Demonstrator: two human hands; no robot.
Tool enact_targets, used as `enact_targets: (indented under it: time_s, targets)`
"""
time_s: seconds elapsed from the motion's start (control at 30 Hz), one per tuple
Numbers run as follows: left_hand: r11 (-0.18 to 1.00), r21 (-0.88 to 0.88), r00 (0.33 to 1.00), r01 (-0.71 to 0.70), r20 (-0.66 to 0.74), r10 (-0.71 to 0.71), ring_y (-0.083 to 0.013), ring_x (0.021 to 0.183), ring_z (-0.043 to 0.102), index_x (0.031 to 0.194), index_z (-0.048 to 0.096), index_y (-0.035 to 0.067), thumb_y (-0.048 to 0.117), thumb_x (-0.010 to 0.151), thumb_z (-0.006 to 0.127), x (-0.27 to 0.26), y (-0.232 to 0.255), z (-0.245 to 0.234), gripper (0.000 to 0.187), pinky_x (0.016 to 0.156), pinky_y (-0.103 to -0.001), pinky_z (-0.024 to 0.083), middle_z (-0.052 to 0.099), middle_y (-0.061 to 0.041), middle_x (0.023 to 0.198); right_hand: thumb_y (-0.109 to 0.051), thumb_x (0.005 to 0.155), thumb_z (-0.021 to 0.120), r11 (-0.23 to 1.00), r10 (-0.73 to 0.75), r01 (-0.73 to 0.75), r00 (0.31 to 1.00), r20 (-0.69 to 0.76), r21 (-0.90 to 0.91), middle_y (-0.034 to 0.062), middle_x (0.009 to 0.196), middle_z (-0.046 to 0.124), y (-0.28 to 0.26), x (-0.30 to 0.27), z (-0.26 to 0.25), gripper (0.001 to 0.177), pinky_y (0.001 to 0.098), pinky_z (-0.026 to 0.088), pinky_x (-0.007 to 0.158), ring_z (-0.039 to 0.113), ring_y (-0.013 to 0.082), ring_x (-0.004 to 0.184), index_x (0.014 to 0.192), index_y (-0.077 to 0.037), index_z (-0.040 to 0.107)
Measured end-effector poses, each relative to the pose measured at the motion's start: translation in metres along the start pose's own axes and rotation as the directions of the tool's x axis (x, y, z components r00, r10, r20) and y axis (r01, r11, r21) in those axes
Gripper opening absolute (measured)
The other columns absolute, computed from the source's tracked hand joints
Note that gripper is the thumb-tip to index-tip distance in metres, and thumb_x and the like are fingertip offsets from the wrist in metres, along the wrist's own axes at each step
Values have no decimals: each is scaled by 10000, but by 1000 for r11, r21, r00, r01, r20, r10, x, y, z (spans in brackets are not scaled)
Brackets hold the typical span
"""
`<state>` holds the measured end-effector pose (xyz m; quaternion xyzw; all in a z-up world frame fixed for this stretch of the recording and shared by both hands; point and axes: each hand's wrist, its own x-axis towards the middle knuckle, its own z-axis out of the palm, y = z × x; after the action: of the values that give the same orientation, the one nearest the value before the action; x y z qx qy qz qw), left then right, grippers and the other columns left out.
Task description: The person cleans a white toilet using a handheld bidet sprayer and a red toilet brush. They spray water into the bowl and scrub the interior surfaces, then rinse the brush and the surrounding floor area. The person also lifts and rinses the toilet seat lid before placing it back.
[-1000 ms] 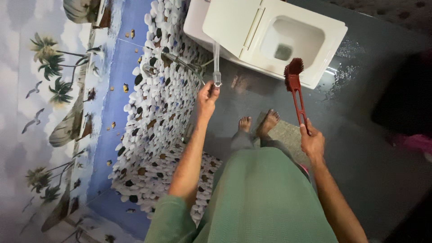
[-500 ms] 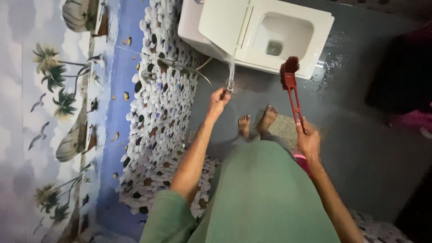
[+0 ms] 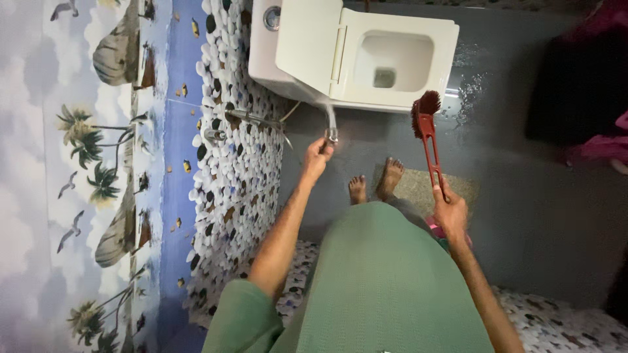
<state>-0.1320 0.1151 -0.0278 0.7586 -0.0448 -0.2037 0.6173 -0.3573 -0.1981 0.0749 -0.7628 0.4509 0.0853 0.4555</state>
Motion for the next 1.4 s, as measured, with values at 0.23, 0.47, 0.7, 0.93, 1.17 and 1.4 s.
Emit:
enact_targets:
  time_s: [0.23, 0.47, 0.7, 0.93, 1.17, 1.4]
  targets:
    - [992, 108, 998, 69, -1, -69, -100, 807, 534, 1054, 664, 4, 146, 929, 737, -1, -17, 21, 203, 730, -290, 461, 609, 3, 861, -394, 1004, 628, 988, 131, -130, 991, -7, 80, 50, 621, 574, -12, -1, -6, 483, 334, 429, 441, 535, 129, 498, 1429, -165, 639]
    - [977, 106, 980, 186, 47, -192, -128, 814, 580, 1103, 694, 22, 121, 933, 700, 4, -14, 46, 196, 732, -304, 478, 664, -30, 894, -405, 1011, 616, 1000, 29, -30, 999, -38, -8, 69, 629, 598, -14, -4, -16, 503, 327, 463, 495, 572, 129, 518, 1461, -181, 611]
    - [992, 124, 971, -15, 240, -15, -173, 968, 668, 1214, 668, 30, 119, 894, 728, 5, -39, 108, 337, 862, -328, 513, 724, -88, 1056, -414, 1025, 610, 992, 123, -124, 990, -67, -18, 150, 894, 684, 14, -5, -21, 534, 406, 509, 657, 625, 192, 724, 1512, -200, 567]
    - [973, 220, 974, 67, 198, -112, -173, 810, 559, 1076, 667, -18, 107, 963, 709, 6, -50, 92, 174, 749, -357, 488, 618, -90, 864, -391, 1064, 644, 991, -127, 118, 980, -155, -67, 185, 1256, 708, 77, 10, -19, 497, 402, 550, 894, 684, 206, 1066, 1484, -128, 599]
    - [986, 158, 984, 61, 156, -86, -124, 764, 575, 1100, 659, 30, 137, 923, 690, 4, -39, 66, 209, 713, -317, 491, 625, -4, 813, -383, 1014, 588, 993, 111, -108, 990, -85, 46, 8, 719, 606, 25, -20, -30, 535, 299, 415, 442, 501, 82, 536, 1506, -182, 530]
    - [935, 322, 908, 150, 328, -259, -181, 844, 607, 1063, 686, 61, 243, 978, 635, 10, 0, 117, 207, 775, -380, 502, 673, -38, 940, -394, 1001, 609, 974, 208, -196, 972, -110, 110, 18, 721, 612, 0, -33, -37, 534, 321, 446, 458, 520, 95, 545, 1480, -163, 570]
